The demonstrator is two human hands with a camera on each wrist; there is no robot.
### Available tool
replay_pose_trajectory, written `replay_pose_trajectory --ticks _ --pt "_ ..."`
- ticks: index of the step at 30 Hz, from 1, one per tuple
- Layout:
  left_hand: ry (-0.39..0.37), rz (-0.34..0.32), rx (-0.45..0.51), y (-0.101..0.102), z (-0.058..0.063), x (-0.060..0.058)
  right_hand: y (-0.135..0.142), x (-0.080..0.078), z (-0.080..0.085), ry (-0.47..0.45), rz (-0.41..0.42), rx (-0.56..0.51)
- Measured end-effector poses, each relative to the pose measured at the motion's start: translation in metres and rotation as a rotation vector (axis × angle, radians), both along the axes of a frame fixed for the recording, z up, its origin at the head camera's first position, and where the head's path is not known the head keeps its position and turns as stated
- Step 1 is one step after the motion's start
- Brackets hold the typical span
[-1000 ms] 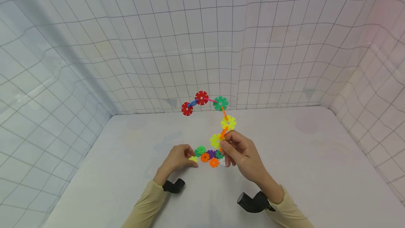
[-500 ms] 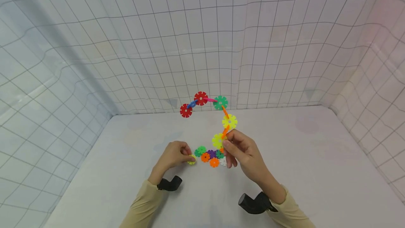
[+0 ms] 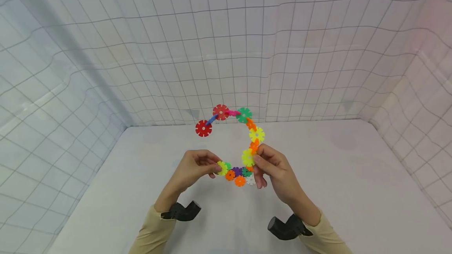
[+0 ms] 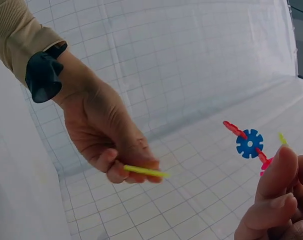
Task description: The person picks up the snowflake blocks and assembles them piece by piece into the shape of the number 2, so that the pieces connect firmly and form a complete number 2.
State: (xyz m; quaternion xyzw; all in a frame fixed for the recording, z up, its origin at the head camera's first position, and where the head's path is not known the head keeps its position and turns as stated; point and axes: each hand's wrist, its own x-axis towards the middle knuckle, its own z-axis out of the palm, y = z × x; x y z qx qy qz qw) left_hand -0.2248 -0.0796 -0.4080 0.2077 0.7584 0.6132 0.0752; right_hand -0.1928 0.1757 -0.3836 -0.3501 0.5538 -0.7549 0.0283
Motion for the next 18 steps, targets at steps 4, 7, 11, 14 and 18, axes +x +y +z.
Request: replay_pose_trajectory --ticks 4,7,11,14,18 --pt "-0.031 -0.079 0.184 0.009 0.013 0.014 0.000 -0.001 -0.001 -0.027 0.029 -0.023" --pt "-0.025 -0.114 0.276 0.018 0.019 0.024 -0.001 -0.001 -0.002 -0.040 0.027 -0.024" --pt "0.005 -0.097 0.340 0.029 0.022 0.035 -0.002 0.000 -0.002 -0.059 0.000 -0.015" --pt "0.080 -0.047 0.350 0.035 0.023 0.040 -0.003 0.001 -0.002 -0.064 -0.033 0.000" --pt "0.264 0.030 0.332 0.042 0.023 0.044 -0.007 0.002 -0.002 -0.038 -0.080 0.015"
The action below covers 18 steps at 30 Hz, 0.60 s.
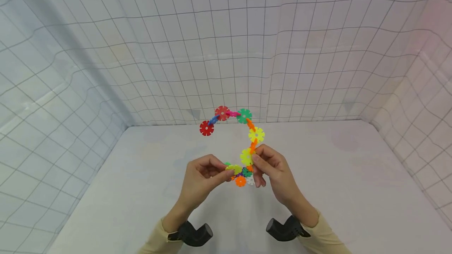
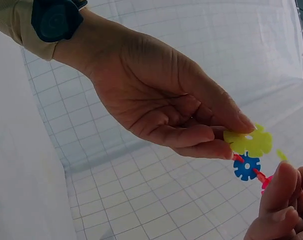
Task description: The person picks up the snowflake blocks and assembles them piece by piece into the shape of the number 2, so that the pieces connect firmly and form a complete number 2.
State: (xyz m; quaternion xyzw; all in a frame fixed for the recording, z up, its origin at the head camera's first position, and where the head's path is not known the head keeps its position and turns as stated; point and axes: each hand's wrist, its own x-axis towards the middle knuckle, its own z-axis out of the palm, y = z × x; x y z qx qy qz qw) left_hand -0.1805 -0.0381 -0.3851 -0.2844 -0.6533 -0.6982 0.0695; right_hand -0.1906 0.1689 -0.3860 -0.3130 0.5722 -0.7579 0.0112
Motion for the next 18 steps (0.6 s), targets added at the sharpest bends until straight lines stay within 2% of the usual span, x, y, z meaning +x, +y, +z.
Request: replay_pose_trajectory --ticks 3,7,10,13,16,18 --pt "0.126 0.068 -0.007 0.004 0.006 0.004 -0.003 0.001 0.000 0.019 -0.045 0.010" --pt "0.225 0.130 -0.011 0.009 0.016 0.010 -0.007 0.003 -0.002 0.056 -0.113 0.029" --pt "0.310 0.186 -0.034 0.011 0.018 0.011 -0.010 0.005 -0.003 0.098 -0.175 0.052" --pt "0.435 0.244 -0.063 0.013 0.014 0.008 -0.012 0.006 -0.005 0.128 -0.244 0.078" --pt "0.543 0.282 -0.085 0.012 0.001 0.002 -0.014 0.007 -0.007 0.139 -0.297 0.097" --pt "0.588 0.298 -0.099 0.012 -0.007 -0.002 -0.014 0.008 -0.009 0.144 -0.315 0.104"
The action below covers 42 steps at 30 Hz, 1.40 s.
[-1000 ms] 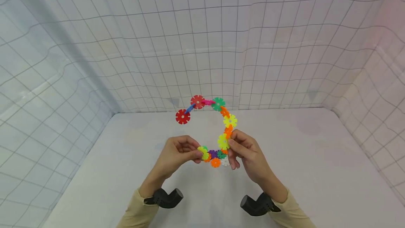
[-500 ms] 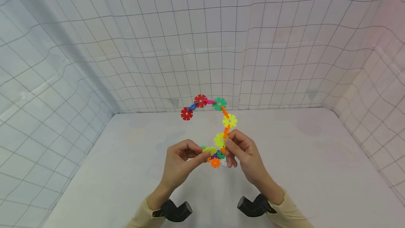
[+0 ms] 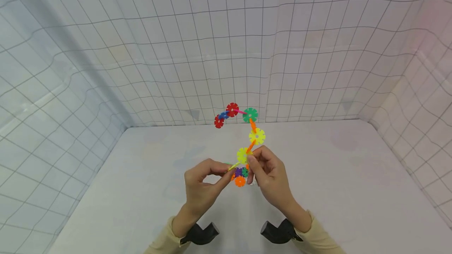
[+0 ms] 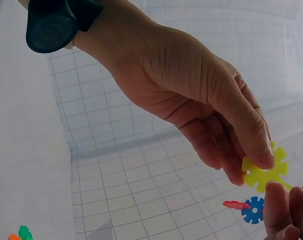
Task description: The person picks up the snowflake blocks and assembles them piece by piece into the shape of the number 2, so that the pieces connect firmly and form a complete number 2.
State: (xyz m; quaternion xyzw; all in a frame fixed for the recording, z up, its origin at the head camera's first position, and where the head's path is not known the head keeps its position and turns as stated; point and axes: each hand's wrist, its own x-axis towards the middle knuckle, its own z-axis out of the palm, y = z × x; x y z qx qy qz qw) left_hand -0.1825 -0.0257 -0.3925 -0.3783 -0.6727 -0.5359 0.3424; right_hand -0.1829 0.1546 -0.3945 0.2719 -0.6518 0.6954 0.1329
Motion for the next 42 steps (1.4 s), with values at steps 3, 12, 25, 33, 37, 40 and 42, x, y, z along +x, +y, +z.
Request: replay_pose_trajectory --ticks 3,12,25,33,37,40,42 --pt "0.042 0.023 -0.018 0.000 -0.009 -0.004 -0.001 0.000 -0.002 0.020 0.003 0.000" --pt "0.127 0.081 -0.023 0.004 -0.013 -0.004 -0.001 -0.001 -0.003 0.061 -0.005 0.072" --pt "0.285 0.119 -0.005 0.009 -0.018 -0.005 0.001 -0.003 -0.001 0.006 0.053 0.063" --pt "0.318 0.120 0.027 0.006 -0.019 -0.010 -0.005 -0.002 -0.001 -0.001 0.105 0.071" --pt "0.277 0.084 0.001 0.002 -0.020 -0.012 -0.005 -0.004 -0.004 -0.012 0.107 0.075" --pt "0.262 0.084 -0.015 0.002 -0.021 -0.013 -0.004 -0.006 -0.007 -0.028 0.103 0.098" --pt "0.258 0.086 -0.015 0.002 -0.021 -0.013 -0.004 -0.007 -0.007 -0.030 0.087 0.115"
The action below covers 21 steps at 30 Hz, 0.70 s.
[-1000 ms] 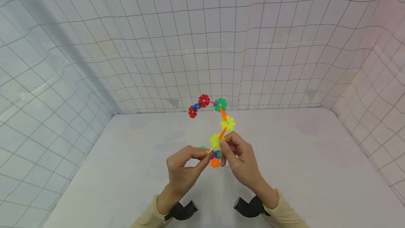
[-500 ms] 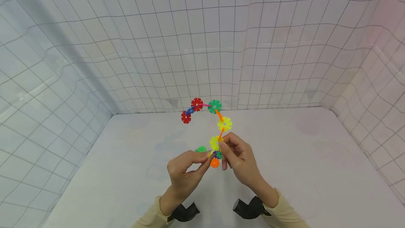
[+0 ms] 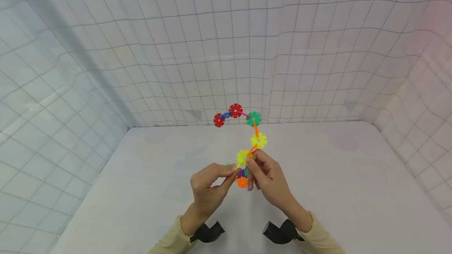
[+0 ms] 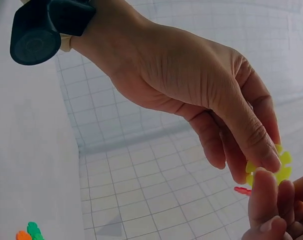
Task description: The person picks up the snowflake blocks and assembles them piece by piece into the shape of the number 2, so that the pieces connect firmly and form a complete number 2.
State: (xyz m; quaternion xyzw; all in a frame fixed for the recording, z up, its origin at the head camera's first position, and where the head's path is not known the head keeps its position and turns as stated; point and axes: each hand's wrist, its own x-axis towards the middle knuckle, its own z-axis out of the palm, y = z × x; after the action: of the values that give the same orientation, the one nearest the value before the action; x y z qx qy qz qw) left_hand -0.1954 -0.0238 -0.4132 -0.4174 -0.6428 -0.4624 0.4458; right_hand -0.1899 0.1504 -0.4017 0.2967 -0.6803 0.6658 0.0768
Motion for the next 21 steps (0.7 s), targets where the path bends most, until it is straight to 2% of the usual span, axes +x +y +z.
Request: replay_pose_trajectory --ticks 7,11,13,15,17,19,21 --pt "-0.031 -0.016 0.004 0.005 -0.003 -0.001 0.002 -0.002 -0.001 0.005 -0.029 0.019" --pt "-0.058 0.010 -0.022 0.002 -0.004 -0.003 0.004 -0.004 -0.002 0.005 -0.024 0.028" --pt "-0.097 0.012 -0.039 -0.001 -0.004 -0.006 0.006 -0.006 -0.002 -0.001 -0.029 0.029" --pt "-0.158 0.009 -0.057 -0.006 -0.006 -0.010 0.008 -0.008 -0.001 -0.010 -0.041 0.025" --pt "-0.252 0.014 -0.076 -0.011 -0.009 -0.015 0.010 -0.009 0.000 -0.015 -0.058 0.015" --pt "-0.375 0.039 -0.095 -0.017 -0.014 -0.022 0.012 -0.010 0.002 -0.019 -0.075 0.000" --pt "-0.510 0.098 -0.118 -0.023 -0.020 -0.029 0.014 -0.011 0.003 -0.021 -0.078 -0.025"
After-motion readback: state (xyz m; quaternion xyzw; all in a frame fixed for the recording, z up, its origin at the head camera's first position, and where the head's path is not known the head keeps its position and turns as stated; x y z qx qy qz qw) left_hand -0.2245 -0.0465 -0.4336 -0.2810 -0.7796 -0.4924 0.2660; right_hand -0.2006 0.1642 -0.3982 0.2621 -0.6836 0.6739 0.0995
